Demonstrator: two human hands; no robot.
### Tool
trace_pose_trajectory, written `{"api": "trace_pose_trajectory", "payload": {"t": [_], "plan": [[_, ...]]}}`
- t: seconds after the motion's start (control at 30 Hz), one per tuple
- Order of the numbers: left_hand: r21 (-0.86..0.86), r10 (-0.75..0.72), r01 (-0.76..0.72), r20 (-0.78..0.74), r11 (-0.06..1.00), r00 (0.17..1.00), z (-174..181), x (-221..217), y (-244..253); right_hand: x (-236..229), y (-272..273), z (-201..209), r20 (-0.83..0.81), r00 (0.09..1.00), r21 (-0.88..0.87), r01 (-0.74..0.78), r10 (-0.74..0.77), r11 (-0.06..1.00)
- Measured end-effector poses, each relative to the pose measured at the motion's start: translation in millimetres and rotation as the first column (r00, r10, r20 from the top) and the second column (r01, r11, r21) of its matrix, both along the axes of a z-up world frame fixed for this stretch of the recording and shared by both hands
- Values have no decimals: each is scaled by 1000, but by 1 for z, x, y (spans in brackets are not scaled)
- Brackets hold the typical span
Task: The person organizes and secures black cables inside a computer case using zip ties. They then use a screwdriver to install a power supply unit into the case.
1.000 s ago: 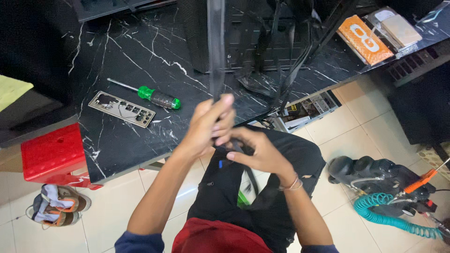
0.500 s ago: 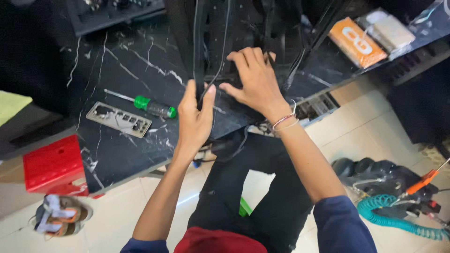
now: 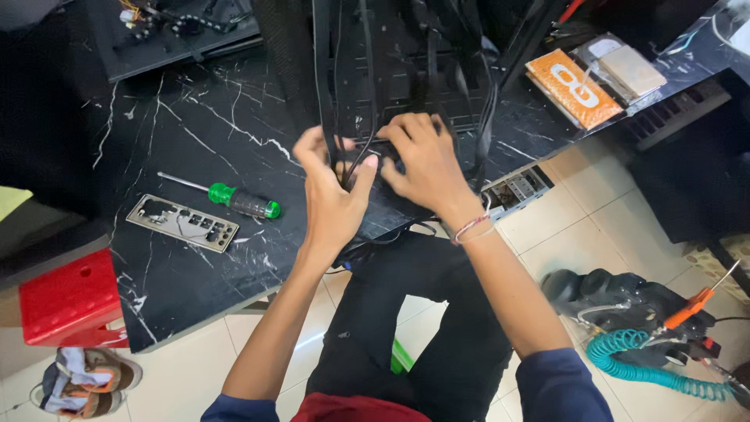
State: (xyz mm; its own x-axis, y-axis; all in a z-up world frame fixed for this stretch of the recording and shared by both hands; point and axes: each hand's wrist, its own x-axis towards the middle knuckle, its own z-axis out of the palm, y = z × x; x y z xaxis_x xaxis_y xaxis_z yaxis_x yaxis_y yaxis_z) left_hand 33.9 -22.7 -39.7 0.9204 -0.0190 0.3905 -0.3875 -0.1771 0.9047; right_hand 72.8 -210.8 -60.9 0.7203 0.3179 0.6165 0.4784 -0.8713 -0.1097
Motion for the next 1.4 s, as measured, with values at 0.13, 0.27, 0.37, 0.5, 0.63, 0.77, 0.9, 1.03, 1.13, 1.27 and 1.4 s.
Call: {"api": "trace_pose_trajectory", "payload": {"t": [0.13, 0.27, 0.37, 0.5, 0.63, 0.77, 0.9, 1.03, 1.13, 1.27, 1.4], "plan": [[-3, -6, 7, 189, 1000, 982, -4, 1, -8, -11, -1, 4, 11, 993, 95, -116, 116, 989], [67, 109, -152, 428, 986, 897, 7, -5, -14, -28, 7, 15, 83, 965, 309, -264, 250, 914], [150, 155, -305, 608, 941, 778, 12, -6, -14, -36, -3, 22, 285, 944, 351, -266, 168, 898], [230, 52, -306, 716, 924, 696, 31, -2, -32, -33, -33, 45, 453, 887, 455, -142, -92, 879], [296, -77, -160, 653, 942, 753, 51, 9, -57, -21, -57, 39, 323, 934, 554, -55, -154, 830], [312, -90, -104, 550, 944, 831, 66, 20, -80, -16, -64, 38, 105, 991, 677, -12, -81, 736], [373, 5, -197, 456, 907, 890, 73, 19, -92, -4, -71, 25, -62, 989, 776, -38, 136, 630], [248, -37, -39, 297, 968, 954, 78, 23, -96, -3, -70, 35, -88, 990, 763, -5, 111, 646], [192, -65, 20, 233, 981, 970, 78, 30, -96, 0, -65, 46, -70, 996, 747, 14, 57, 664], [182, -94, 47, 255, 982, 962, 79, 29, -87, 4, -54, 49, -110, 989, 748, 18, 98, 663], [220, -109, 42, 305, 975, 946, 77, 40, -59, 7, -34, 50, -163, 978, 744, 37, 127, 668]]}}
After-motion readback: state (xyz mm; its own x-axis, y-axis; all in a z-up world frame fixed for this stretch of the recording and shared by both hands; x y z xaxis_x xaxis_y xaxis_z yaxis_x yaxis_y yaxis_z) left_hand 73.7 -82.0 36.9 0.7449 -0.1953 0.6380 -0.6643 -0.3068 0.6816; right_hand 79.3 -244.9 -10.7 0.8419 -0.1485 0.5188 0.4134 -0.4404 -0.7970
